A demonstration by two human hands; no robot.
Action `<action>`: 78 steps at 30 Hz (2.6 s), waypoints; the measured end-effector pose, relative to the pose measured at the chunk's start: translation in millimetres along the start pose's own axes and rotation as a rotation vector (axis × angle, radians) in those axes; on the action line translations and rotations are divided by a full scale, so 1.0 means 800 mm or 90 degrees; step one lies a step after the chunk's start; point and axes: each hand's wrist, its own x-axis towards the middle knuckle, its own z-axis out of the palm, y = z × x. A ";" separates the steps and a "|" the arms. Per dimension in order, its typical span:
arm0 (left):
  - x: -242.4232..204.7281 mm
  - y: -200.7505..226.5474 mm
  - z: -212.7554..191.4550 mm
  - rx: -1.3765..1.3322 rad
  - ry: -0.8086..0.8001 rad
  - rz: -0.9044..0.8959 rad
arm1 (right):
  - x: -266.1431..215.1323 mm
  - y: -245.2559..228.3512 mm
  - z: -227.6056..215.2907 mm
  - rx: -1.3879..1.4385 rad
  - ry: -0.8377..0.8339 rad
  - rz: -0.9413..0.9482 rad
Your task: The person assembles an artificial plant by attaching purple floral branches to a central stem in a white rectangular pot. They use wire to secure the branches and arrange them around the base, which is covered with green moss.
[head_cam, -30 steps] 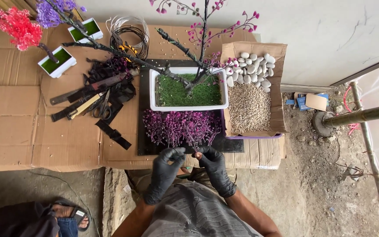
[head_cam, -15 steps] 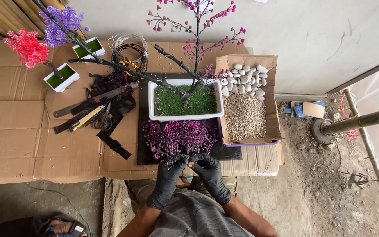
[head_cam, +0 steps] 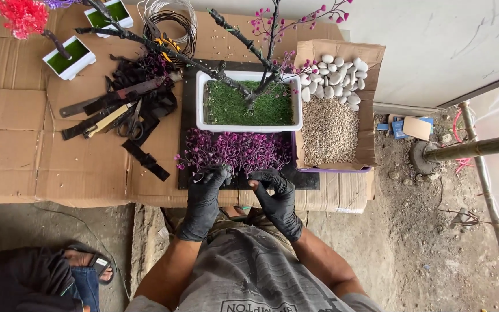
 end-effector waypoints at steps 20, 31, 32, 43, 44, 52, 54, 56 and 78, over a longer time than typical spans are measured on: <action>-0.010 -0.066 -0.045 0.230 -0.295 -0.062 | -0.055 0.084 0.012 0.183 -0.018 0.390; 0.000 -0.101 -0.051 0.241 -0.183 -0.180 | -0.082 0.092 0.007 0.223 -0.079 0.479; 0.005 -0.109 -0.053 0.235 -0.169 -0.170 | -0.076 0.076 0.006 0.182 -0.076 0.448; 0.027 -0.027 -0.040 0.496 -0.135 0.086 | 0.015 0.124 -0.037 -0.479 0.038 0.077; 0.030 -0.014 -0.035 0.534 -0.117 0.121 | 0.016 0.127 -0.040 -0.531 0.007 0.145; 0.065 -0.018 -0.028 0.486 -0.225 0.073 | 0.022 0.143 -0.043 -0.596 -0.059 0.288; 0.079 -0.038 -0.029 0.528 -0.235 0.053 | 0.025 0.155 -0.041 -0.601 -0.028 0.294; 0.071 -0.026 -0.024 0.619 -0.218 0.096 | 0.022 0.163 -0.042 -0.595 -0.012 0.288; 0.023 -0.016 -0.044 0.860 -0.038 0.494 | 0.031 0.084 -0.044 0.018 0.203 0.297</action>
